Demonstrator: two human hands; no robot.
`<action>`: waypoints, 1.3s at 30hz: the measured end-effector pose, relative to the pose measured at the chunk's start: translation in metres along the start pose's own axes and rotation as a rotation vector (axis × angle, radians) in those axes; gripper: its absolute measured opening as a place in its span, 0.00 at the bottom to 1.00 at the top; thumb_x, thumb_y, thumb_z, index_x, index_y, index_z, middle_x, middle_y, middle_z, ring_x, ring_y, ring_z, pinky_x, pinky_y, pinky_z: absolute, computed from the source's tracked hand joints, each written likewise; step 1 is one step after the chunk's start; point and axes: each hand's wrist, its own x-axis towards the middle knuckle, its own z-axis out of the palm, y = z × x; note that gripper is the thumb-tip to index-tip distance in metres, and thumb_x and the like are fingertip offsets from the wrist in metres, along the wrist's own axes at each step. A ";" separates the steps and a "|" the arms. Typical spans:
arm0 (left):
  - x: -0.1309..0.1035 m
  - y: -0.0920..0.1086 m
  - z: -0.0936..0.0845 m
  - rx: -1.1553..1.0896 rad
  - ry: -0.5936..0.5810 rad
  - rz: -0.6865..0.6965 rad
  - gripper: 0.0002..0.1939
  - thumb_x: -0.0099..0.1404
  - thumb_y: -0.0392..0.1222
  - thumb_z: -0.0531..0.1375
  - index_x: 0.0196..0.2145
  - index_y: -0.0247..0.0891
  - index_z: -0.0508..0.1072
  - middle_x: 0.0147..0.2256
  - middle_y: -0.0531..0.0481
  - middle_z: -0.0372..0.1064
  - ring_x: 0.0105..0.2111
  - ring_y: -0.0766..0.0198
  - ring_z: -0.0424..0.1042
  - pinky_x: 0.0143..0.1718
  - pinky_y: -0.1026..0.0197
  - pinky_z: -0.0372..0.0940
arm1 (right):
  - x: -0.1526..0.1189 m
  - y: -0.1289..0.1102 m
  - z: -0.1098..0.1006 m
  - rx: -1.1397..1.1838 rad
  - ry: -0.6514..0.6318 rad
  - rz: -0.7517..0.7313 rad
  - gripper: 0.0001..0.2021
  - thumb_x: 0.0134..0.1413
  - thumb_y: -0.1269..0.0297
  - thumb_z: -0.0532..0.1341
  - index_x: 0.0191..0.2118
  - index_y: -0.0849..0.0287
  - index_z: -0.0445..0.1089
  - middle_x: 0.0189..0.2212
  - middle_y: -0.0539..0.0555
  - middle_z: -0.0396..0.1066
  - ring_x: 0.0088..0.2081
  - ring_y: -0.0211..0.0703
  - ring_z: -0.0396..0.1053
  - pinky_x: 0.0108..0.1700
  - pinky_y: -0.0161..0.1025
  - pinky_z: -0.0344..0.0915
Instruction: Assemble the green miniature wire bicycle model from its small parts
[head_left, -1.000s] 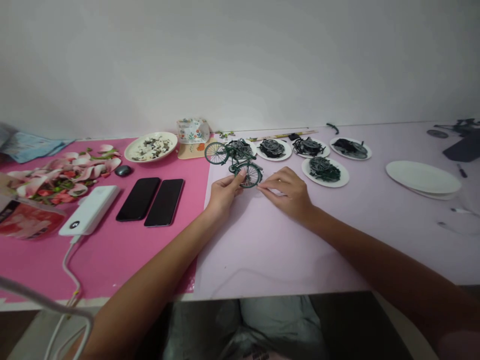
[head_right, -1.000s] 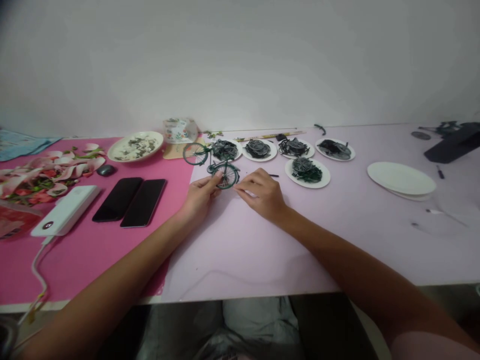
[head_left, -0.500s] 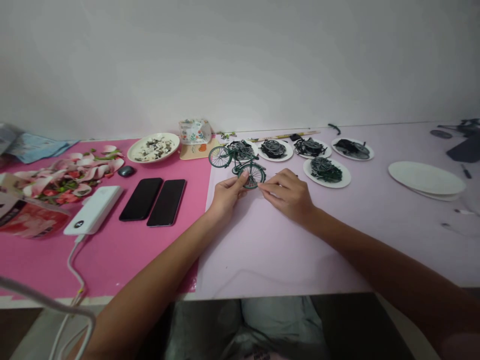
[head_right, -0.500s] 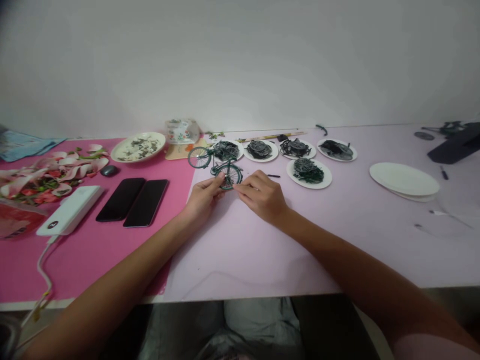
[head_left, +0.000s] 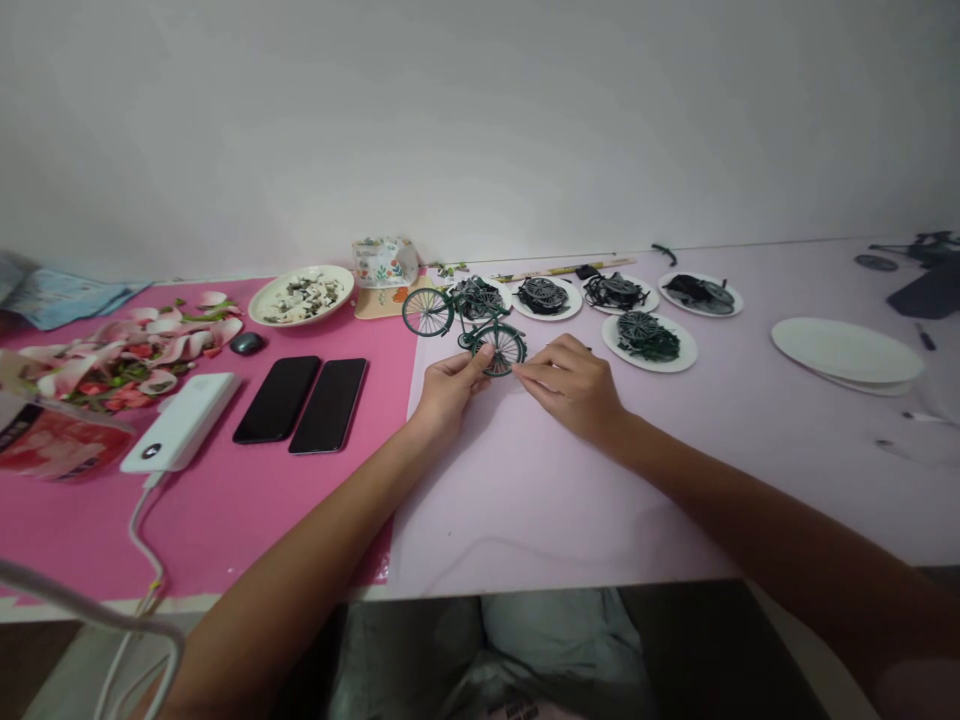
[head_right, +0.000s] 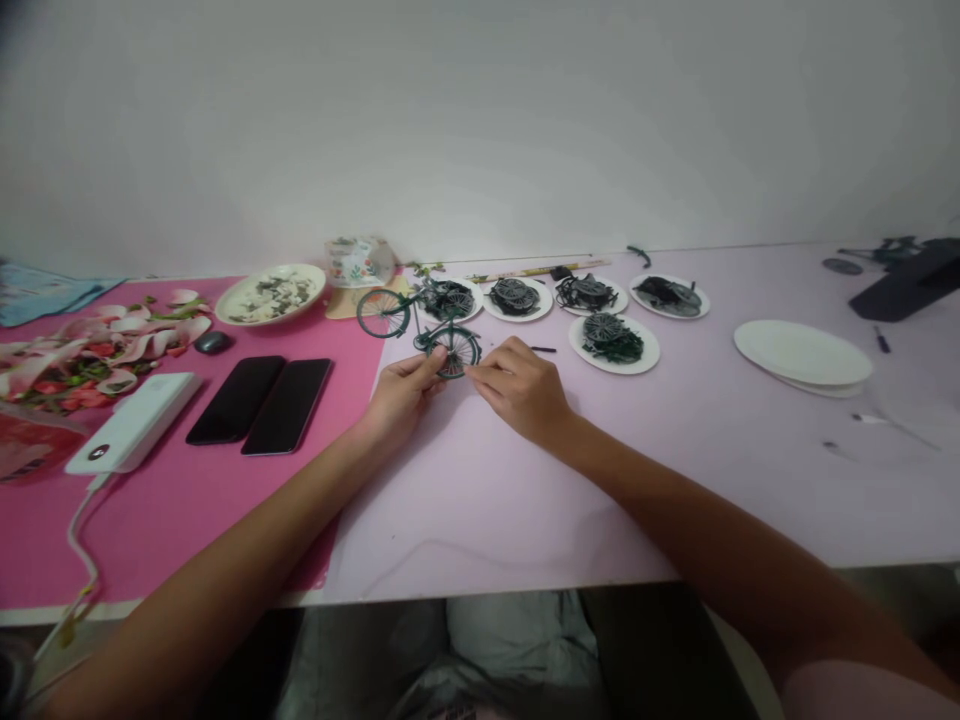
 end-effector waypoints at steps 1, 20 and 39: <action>0.000 0.000 0.000 -0.001 0.001 0.004 0.27 0.49 0.63 0.79 0.25 0.36 0.78 0.26 0.51 0.71 0.30 0.67 0.66 0.34 0.61 0.60 | 0.000 0.000 0.000 0.013 0.003 0.010 0.09 0.64 0.74 0.68 0.36 0.53 0.82 0.28 0.51 0.78 0.33 0.43 0.71 0.33 0.40 0.69; 0.003 -0.002 -0.001 0.043 0.030 0.028 0.27 0.49 0.64 0.79 0.24 0.36 0.80 0.25 0.51 0.70 0.27 0.68 0.62 0.32 0.61 0.60 | -0.002 -0.001 0.001 0.155 0.009 0.086 0.06 0.63 0.72 0.68 0.39 0.54 0.82 0.29 0.52 0.80 0.31 0.43 0.75 0.35 0.42 0.72; -0.004 0.007 0.003 0.151 0.056 0.110 0.18 0.48 0.51 0.80 0.27 0.38 0.81 0.29 0.49 0.76 0.31 0.62 0.70 0.36 0.59 0.64 | -0.004 0.012 -0.001 0.272 -0.129 0.118 0.07 0.69 0.62 0.67 0.39 0.55 0.83 0.32 0.54 0.83 0.33 0.44 0.75 0.39 0.42 0.72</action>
